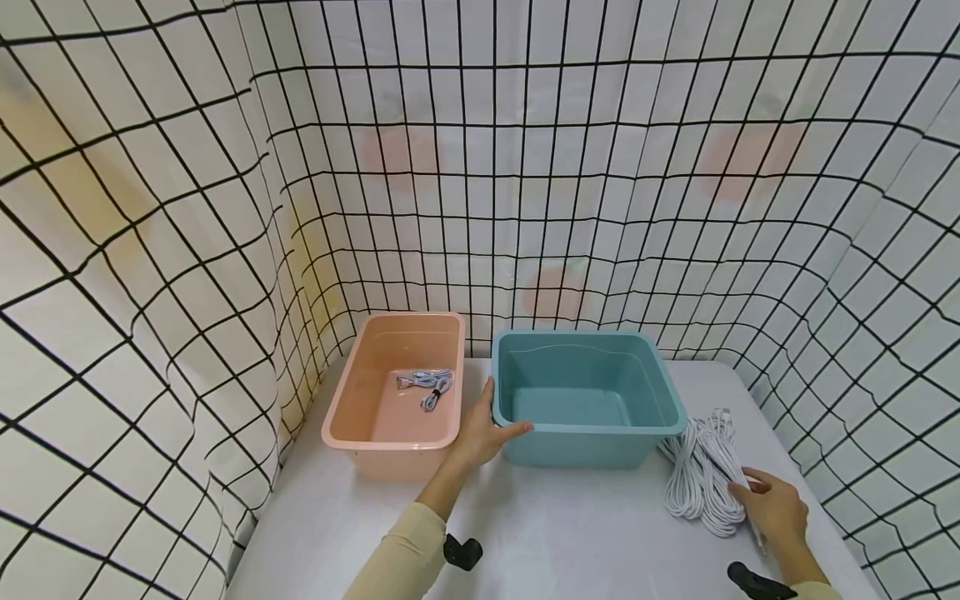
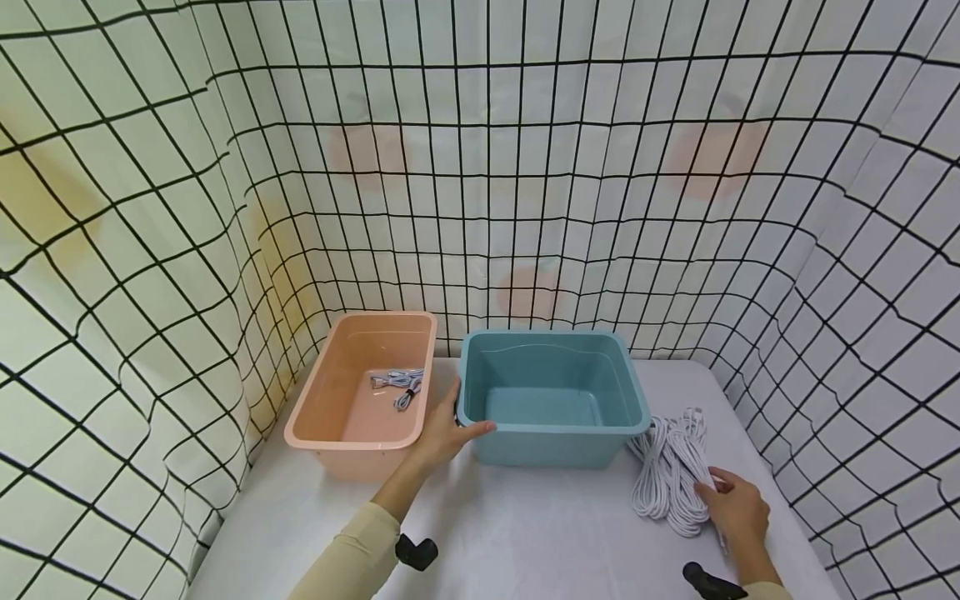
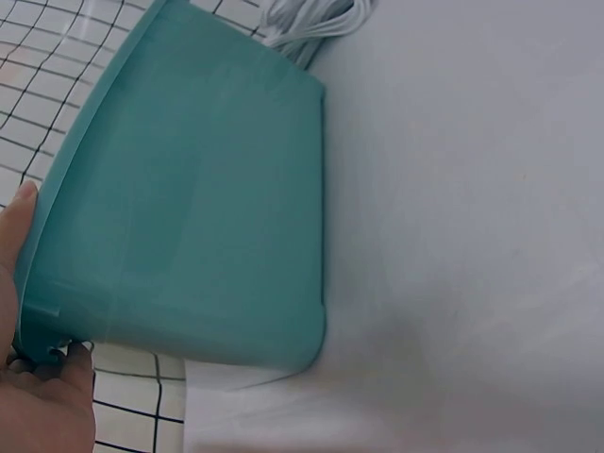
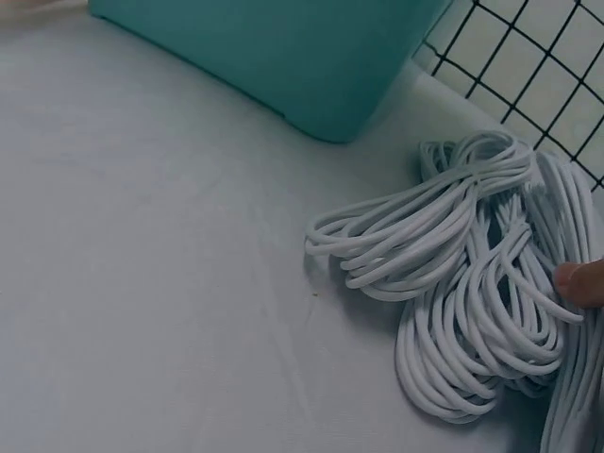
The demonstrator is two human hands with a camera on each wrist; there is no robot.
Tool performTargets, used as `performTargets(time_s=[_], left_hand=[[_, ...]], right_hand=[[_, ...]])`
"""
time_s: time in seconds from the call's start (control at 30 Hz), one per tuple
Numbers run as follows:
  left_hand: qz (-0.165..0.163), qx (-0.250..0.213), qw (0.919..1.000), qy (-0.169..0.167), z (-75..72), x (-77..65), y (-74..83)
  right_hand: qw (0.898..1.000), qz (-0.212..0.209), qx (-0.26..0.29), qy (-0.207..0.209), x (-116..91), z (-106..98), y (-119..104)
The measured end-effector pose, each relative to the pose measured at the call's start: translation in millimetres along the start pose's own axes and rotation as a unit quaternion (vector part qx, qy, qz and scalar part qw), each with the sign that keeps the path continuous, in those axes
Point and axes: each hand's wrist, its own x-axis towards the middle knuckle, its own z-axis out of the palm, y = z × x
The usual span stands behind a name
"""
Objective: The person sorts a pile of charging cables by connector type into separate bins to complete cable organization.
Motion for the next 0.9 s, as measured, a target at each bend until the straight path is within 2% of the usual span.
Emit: performTargets(time_s=[0.17,0.53,0.9], left_hand=[[0.001,-0.003,1.0,0.001,0.5,-0.5,-0.2],[0.003,-0.001,1.0,0.002,0.7,-0.1,-0.7],[-0.001,0.01,0.9999,0.003,0.8,-0.8,-1.6]], right_hand=[[1.0,-0.011,-0.01,-0.004,0.0,-7.8,-8.6],[0.996,-0.064,-0.06,-0.008,6.5,-27.7,-28.5],[0.991,-0.112,-0.07,-0.003,12.8,-45.3,-47.4]])
